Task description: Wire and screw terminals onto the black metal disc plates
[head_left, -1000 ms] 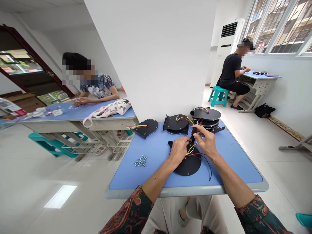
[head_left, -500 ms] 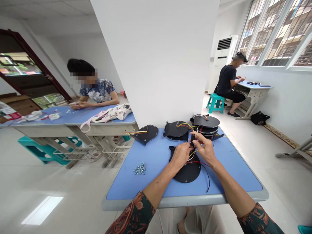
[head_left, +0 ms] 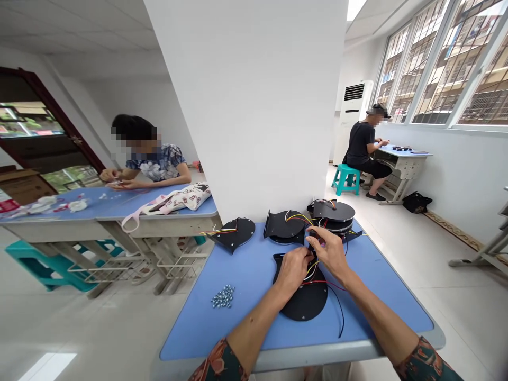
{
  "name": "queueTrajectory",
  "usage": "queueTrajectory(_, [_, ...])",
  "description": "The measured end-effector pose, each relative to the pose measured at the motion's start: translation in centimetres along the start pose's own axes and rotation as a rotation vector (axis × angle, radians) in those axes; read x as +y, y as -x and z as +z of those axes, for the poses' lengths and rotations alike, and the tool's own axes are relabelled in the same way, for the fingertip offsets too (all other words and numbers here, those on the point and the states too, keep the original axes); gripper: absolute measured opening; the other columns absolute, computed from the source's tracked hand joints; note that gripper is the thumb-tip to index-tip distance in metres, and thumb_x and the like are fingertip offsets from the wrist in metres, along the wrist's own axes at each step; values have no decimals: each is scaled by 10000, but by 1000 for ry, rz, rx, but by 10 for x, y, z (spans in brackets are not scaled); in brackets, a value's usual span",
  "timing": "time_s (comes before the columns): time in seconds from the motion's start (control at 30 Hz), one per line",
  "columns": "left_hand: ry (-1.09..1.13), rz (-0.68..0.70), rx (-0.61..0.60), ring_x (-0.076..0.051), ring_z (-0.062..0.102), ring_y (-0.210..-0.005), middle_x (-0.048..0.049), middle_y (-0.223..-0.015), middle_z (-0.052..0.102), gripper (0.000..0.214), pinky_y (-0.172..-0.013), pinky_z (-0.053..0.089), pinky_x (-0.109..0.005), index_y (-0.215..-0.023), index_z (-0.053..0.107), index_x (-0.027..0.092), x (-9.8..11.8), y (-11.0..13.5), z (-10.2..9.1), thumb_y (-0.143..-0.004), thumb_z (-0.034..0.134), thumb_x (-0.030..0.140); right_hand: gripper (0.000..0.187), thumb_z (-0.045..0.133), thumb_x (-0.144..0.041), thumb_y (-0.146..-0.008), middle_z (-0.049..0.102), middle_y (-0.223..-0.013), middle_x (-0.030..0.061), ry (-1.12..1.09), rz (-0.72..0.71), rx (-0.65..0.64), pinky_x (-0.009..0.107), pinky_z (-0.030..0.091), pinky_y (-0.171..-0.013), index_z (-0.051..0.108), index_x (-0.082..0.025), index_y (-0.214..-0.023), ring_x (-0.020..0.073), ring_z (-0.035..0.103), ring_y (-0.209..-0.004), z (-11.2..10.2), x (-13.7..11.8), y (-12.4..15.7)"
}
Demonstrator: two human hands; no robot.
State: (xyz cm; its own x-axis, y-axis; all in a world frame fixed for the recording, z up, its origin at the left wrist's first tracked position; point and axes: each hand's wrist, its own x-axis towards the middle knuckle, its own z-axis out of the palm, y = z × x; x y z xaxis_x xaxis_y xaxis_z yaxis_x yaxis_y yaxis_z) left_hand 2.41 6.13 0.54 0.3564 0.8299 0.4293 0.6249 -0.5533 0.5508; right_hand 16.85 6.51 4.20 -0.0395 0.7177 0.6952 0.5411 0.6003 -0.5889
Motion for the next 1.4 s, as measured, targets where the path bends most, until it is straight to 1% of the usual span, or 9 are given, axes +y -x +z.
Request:
queueTrajectory(0.13, [48,-37,7,-209,716,-798,-78,-862,766,184,-728,498,-281,-842,695,168,1,2,-1,-917,558,72,196,693,-379,-882,641,-709,-11,-114,58,76,283,526,-653,712,-226,-1002,159,592,-635,7,1,6])
queueTrajectory(0.3, [88,-55,21,-199,717,-791,-61,-862,775,208,-732,508,-275,-841,716,180,-1,2,-2,-894,554,61,151,705,-366,-854,672,-752,2,-192,75,56,299,541,-683,683,-224,-900,167,616,-679,7,-2,9])
queueTrajectory(0.4, [72,-46,29,-203,718,-813,-63,-872,776,189,-750,507,-280,-822,719,186,-1,2,-2,-900,582,81,113,640,-329,-875,704,-787,19,-216,75,-11,313,535,-708,685,-225,-888,182,639,-715,4,-4,8])
queueTrajectory(0.57, [27,-85,43,-189,696,-791,-43,-819,758,142,-747,488,-272,-755,713,188,-1,0,0,-885,689,137,174,528,-303,-924,708,-788,27,-340,77,-133,316,518,-714,670,-213,-880,183,654,-733,-2,-3,2])
queueTrajectory(0.8, [74,-99,-3,-166,669,-738,-27,-781,745,148,-697,461,-255,-756,755,181,-3,-1,0,-883,697,132,309,537,-470,-962,691,-804,34,-506,101,-284,311,521,-714,679,-201,-909,182,637,-749,-4,2,2])
queueTrajectory(0.97, [110,-154,11,-172,670,-706,-32,-753,749,126,-665,431,-254,-762,739,170,0,-3,-3,-872,694,128,214,631,-394,-937,741,-986,52,-385,90,-210,334,516,-839,715,-213,-1012,194,656,-876,-3,-2,7])
queueTrajectory(1.13, [121,-181,-1,-163,658,-684,-27,-732,742,117,-677,427,-248,-751,720,166,3,-3,-4,-854,698,114,130,681,-304,-877,726,-897,49,-223,67,-77,328,502,-765,740,-205,-938,187,626,-782,-1,-4,7])
queueTrajectory(1.23, [171,-196,-3,-153,647,-670,-6,-727,734,70,-685,433,-245,-811,728,169,3,-3,-4,-837,705,108,144,618,-255,-891,731,-862,41,-281,72,-120,326,512,-776,749,-204,-924,192,661,-803,-1,-3,6])
queueTrajectory(1.4, [261,-176,-25,-133,622,-626,13,-674,694,209,-660,435,-233,-709,694,174,-3,-2,0,-888,609,105,246,554,-231,-916,722,-864,27,-433,113,-153,306,528,-720,687,-213,-1123,172,671,-770,-1,3,8])
